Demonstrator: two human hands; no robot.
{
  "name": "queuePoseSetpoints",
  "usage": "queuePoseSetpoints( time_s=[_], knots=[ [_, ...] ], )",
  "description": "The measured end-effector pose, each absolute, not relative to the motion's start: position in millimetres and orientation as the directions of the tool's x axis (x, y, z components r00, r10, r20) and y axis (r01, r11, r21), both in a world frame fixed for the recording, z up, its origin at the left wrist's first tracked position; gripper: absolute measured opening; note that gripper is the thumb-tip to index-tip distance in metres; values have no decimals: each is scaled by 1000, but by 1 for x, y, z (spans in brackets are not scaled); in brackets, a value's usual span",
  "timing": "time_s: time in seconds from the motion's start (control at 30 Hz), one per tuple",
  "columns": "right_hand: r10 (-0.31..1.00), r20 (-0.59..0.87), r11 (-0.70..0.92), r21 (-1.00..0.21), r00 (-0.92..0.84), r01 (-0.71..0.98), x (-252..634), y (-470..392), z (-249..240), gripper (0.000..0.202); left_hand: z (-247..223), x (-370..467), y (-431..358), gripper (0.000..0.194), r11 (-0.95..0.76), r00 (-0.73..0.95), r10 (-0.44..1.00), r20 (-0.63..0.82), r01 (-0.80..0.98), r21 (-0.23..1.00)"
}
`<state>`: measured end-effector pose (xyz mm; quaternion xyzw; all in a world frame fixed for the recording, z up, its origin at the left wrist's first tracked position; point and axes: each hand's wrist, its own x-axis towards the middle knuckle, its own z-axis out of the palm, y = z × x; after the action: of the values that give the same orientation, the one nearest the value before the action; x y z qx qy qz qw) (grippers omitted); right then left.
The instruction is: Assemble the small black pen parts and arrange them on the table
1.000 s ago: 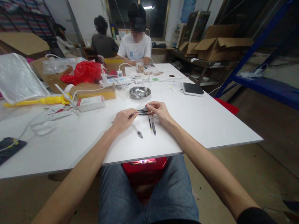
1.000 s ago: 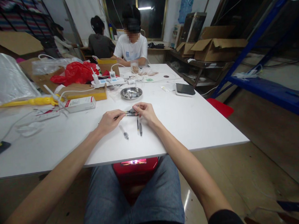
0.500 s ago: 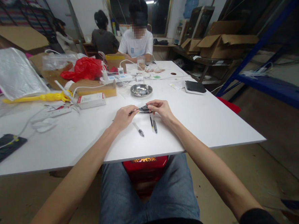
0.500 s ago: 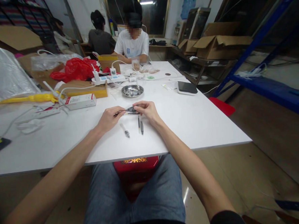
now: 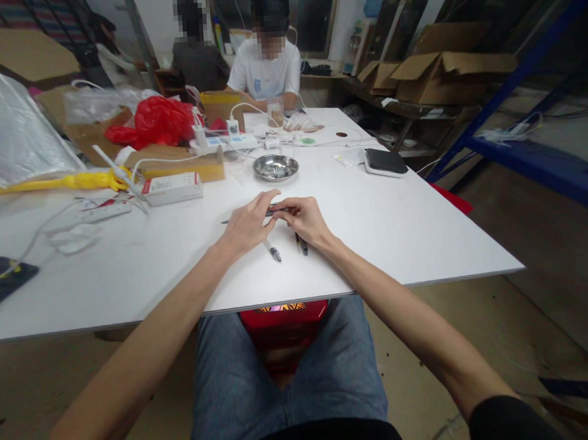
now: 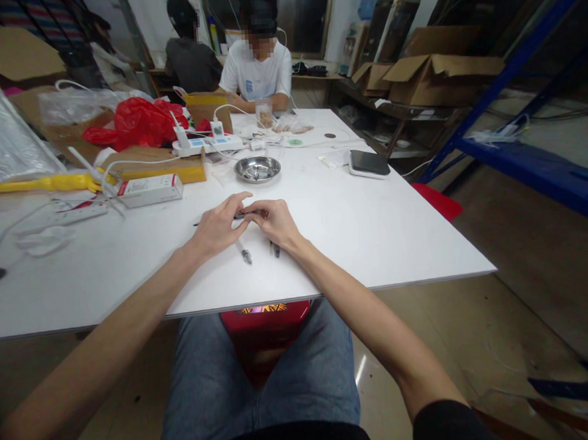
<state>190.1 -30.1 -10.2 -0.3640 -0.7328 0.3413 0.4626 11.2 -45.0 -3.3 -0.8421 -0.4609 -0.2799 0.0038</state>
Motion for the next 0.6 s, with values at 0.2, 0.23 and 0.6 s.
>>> queuePoseSetpoints(
  time_s=[0.2,0.23,0.6],
  knots=[
    [878,413,458,-872,-242,172,190,-24,-12,13,-1,16,-51,51,-624,501,715,488,771,122],
    [877,419,463,-867,-235,185,190,-24,-12,14,-1,16,-52,51,-631,507,707,493,767,115],
    [826,462,564,-704,-324,433,187,-31,-12,38,-3,15,-47,60,-682,549,647,529,727,79]
  ],
)
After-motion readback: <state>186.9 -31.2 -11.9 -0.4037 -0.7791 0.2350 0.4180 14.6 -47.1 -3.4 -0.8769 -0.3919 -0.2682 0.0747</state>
